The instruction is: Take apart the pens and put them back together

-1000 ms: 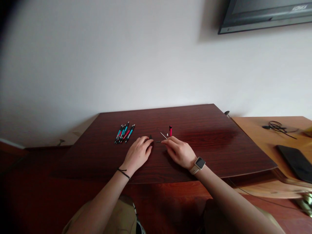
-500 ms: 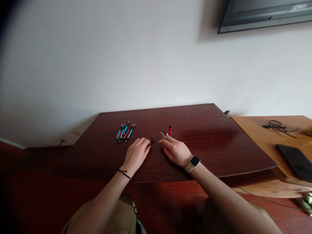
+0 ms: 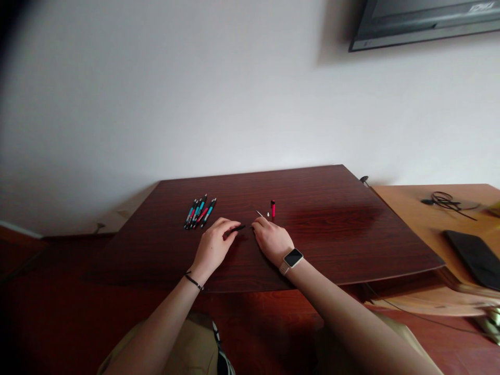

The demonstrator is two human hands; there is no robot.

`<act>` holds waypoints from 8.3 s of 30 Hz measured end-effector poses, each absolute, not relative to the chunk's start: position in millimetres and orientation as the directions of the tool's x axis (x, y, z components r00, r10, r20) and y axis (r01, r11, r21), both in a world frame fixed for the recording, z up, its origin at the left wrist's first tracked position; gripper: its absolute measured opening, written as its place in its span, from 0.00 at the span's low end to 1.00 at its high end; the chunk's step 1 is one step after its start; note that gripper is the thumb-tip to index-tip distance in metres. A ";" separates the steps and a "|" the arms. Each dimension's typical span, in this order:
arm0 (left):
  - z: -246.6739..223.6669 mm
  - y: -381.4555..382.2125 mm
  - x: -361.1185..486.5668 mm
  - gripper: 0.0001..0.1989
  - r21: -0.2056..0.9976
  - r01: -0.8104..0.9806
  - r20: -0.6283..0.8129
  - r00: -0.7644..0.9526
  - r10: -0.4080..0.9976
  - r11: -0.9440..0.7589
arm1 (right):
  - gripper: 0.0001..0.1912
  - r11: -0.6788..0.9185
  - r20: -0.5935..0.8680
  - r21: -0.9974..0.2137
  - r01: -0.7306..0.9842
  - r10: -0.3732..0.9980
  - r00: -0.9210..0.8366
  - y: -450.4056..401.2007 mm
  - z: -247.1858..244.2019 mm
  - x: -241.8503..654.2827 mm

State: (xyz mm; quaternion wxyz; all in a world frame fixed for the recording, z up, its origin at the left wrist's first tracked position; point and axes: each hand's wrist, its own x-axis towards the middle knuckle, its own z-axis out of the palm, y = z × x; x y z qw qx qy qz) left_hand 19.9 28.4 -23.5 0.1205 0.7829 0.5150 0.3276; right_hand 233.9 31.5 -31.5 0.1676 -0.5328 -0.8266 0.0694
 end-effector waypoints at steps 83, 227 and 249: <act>-36.5 65.8 -7.9 0.09 0.472 0.797 0.437 0.161 0.885 -0.378 | 0.08 0.567 0.546 -0.709 0.419 0.818 -0.181 6.8 -22.3 243.0; -18.2 33.3 28.6 0.11 0.961 0.244 0.140 -0.010 0.990 -0.134 | 0.11 0.355 0.360 -0.932 0.073 0.887 0.290 38.7 -26.9 266.3; -17.4 36.5 25.4 0.16 0.999 -0.016 0.045 -0.052 0.998 -0.046 | 0.07 0.284 0.318 -0.417 0.863 0.935 -0.155 45.4 -53.6 280.1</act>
